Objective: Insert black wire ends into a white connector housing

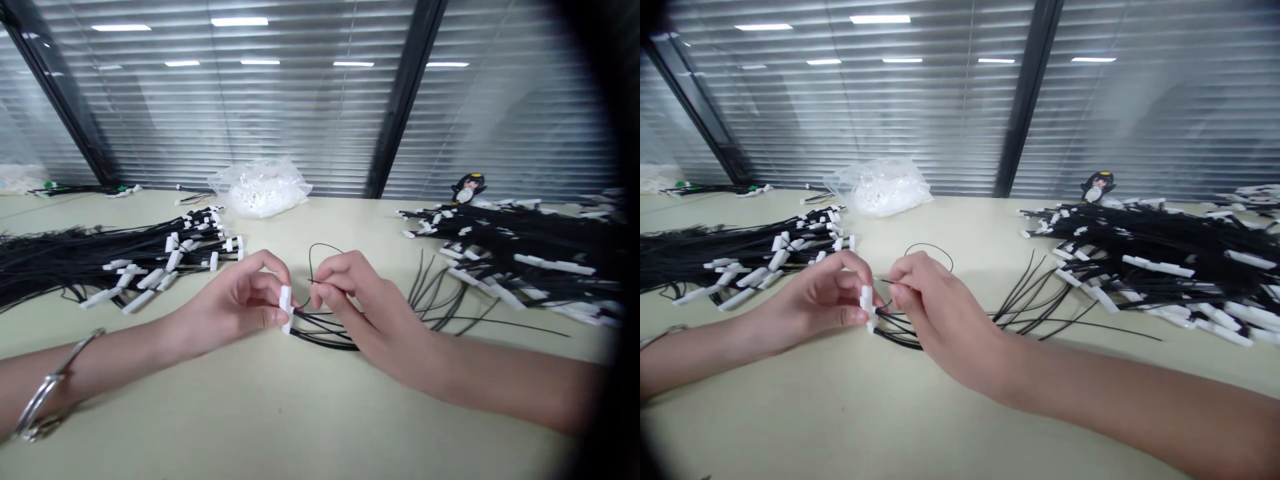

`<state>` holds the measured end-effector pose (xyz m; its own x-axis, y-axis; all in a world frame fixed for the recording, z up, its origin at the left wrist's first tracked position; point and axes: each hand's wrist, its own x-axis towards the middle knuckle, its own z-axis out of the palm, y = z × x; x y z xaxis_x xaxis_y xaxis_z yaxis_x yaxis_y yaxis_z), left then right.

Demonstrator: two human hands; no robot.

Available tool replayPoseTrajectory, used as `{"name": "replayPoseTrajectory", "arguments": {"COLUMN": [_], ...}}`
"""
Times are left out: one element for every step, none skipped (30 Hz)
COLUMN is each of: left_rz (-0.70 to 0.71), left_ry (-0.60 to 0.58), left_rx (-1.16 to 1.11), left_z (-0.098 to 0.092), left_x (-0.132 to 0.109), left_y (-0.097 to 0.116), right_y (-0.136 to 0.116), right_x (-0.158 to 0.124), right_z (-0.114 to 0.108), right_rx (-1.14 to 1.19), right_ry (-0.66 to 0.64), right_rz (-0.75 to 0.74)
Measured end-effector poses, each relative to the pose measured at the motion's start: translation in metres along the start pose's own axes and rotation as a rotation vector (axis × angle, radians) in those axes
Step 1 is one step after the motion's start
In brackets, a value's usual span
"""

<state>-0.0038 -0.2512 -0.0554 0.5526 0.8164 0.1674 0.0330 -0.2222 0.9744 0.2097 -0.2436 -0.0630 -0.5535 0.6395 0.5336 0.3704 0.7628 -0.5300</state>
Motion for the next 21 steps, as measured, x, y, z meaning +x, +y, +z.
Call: {"name": "replayPoseTrajectory", "arguments": {"left_rz": [0.007, 0.010, 0.009, 0.007, 0.004, 0.002, -0.001, -0.006, -0.012, -0.019, -0.024, -0.027, -0.030, -0.030, -0.030, -0.031, -0.030, -0.029, -0.026, -0.023, -0.022], "left_ry": [-0.002, 0.001, 0.006, 0.012, 0.016, 0.018, 0.021, 0.021, 0.021, 0.020, 0.021, 0.022, 0.024, 0.025, 0.026, 0.025, 0.022, 0.016, 0.010, 0.004, -0.002], "left_rx": [0.001, 0.002, 0.003, -0.002, -0.014, -0.035, -0.057, -0.077, -0.089, -0.094, -0.093, -0.089, -0.085, -0.083, -0.080, -0.076, -0.073, -0.071, -0.071, -0.072, -0.073], "left_z": [0.0002, 0.0004, 0.0007, 0.0010, 0.0014, 0.0018, 0.0021, 0.0025, 0.0028, 0.0030, 0.0032, 0.0034, 0.0035, 0.0035, 0.0034, 0.0033, 0.0030, 0.0027, 0.0023, 0.0020, 0.0017], "left_x": [-0.0002, -0.0003, -0.0004, -0.0004, -0.0004, -0.0004, -0.0004, -0.0004, -0.0005, -0.0006, -0.0009, -0.0011, -0.0015, -0.0019, -0.0023, -0.0027, -0.0031, -0.0034, -0.0036, -0.0036, -0.0035], "left_y": [0.0001, 0.0003, 0.0006, 0.0010, 0.0012, 0.0014, 0.0016, 0.0016, 0.0017, 0.0017, 0.0017, 0.0016, 0.0015, 0.0013, 0.0010, 0.0007, 0.0002, -0.0002, -0.0006, -0.0009, -0.0011], "right_y": [-0.0002, -0.0004, -0.0008, -0.0013, -0.0017, -0.0021, -0.0024, -0.0026, -0.0028, -0.0030, -0.0032, -0.0035, -0.0038, -0.0042, -0.0045, -0.0048, -0.0049, -0.0050, -0.0049, -0.0048, -0.0046], "right_x": [-0.0001, -0.0001, -0.0001, 0.0000, 0.0001, 0.0003, 0.0004, 0.0004, 0.0004, 0.0003, 0.0001, -0.0001, -0.0004, -0.0006, -0.0007, -0.0009, -0.0010, -0.0011, -0.0013, -0.0014, -0.0015], "right_z": [0.0003, 0.0005, 0.0005, 0.0005, 0.0004, 0.0004, 0.0003, 0.0003, 0.0003, 0.0004, 0.0005, 0.0006, 0.0005, 0.0004, 0.0003, 0.0001, -0.0001, -0.0003, -0.0005, -0.0006, -0.0007], "right_rx": [-0.011, -0.033, -0.062, -0.088, -0.102, -0.105, -0.102, -0.097, -0.093, -0.088, -0.085, -0.083, -0.084, -0.086, -0.090, -0.094, -0.098, -0.102, -0.104, -0.105, -0.106], "right_ry": [0.018, 0.037, 0.051, 0.068, 0.081, 0.092, 0.100, 0.110, 0.114, 0.118, 0.121, 0.122, 0.119, 0.114, 0.108, 0.101, 0.094, 0.093, 0.097, 0.103, 0.106], "right_rz": [0.011, 0.009, 0.000, -0.019, -0.039, -0.052, -0.056, -0.053, -0.047, -0.042, -0.040, -0.046, -0.057, -0.070, -0.080, -0.086, -0.086, -0.084, -0.082, -0.082, -0.084]}}
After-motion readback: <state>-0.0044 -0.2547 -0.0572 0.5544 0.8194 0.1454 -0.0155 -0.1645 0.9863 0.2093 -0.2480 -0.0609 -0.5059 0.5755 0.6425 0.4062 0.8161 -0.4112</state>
